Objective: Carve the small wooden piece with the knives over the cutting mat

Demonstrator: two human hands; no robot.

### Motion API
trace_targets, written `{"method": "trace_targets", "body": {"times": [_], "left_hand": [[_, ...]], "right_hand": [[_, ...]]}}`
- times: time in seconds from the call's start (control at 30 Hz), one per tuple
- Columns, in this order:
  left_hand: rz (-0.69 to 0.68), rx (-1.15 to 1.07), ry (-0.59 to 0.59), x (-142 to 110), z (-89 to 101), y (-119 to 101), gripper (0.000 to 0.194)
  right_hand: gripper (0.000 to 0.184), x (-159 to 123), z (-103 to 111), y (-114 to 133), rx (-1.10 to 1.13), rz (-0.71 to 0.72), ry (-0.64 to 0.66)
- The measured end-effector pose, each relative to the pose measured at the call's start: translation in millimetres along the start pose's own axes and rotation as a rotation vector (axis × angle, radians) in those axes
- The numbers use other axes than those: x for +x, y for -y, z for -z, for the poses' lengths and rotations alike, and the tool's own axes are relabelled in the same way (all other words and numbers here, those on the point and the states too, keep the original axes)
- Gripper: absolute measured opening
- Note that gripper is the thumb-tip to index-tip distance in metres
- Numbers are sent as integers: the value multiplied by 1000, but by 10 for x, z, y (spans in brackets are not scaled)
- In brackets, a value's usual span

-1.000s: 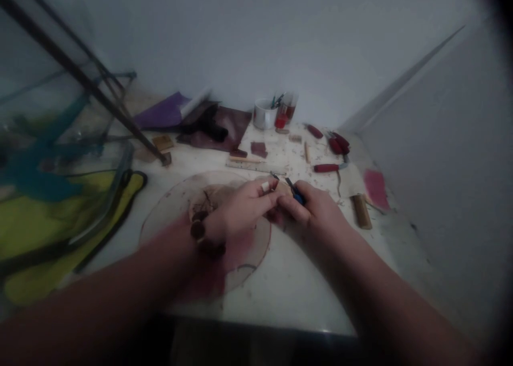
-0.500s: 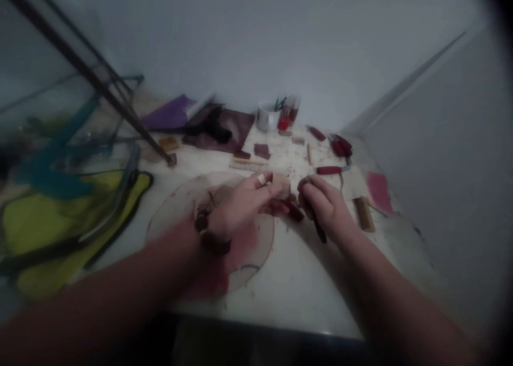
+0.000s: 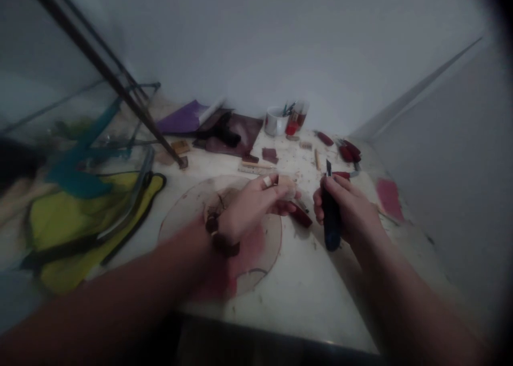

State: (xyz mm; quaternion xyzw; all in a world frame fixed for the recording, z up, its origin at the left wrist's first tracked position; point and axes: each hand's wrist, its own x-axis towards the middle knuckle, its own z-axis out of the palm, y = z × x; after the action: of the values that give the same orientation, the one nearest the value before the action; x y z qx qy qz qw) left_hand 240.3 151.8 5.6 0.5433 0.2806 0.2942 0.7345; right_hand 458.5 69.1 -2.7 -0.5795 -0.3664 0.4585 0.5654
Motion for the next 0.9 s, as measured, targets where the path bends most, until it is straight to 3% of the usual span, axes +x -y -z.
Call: {"method": "trace_targets", "body": {"times": [0.27,0.5,0.7,0.9], "left_hand": [[7,20,-14,-19,23,53,27],[-27,106,-43,-38,19,26,15],[-77,179,-26,-33,35,-7,21],[-57,217,18,-3,62,21,28]], "right_hand": [[36,-160,-182,67,-233,83,58],[47,-186,-185,100,-522,281,118],[40,-209,-160,7,-574,336,174],[32,-234,-131,-25,-743,500,152]]}}
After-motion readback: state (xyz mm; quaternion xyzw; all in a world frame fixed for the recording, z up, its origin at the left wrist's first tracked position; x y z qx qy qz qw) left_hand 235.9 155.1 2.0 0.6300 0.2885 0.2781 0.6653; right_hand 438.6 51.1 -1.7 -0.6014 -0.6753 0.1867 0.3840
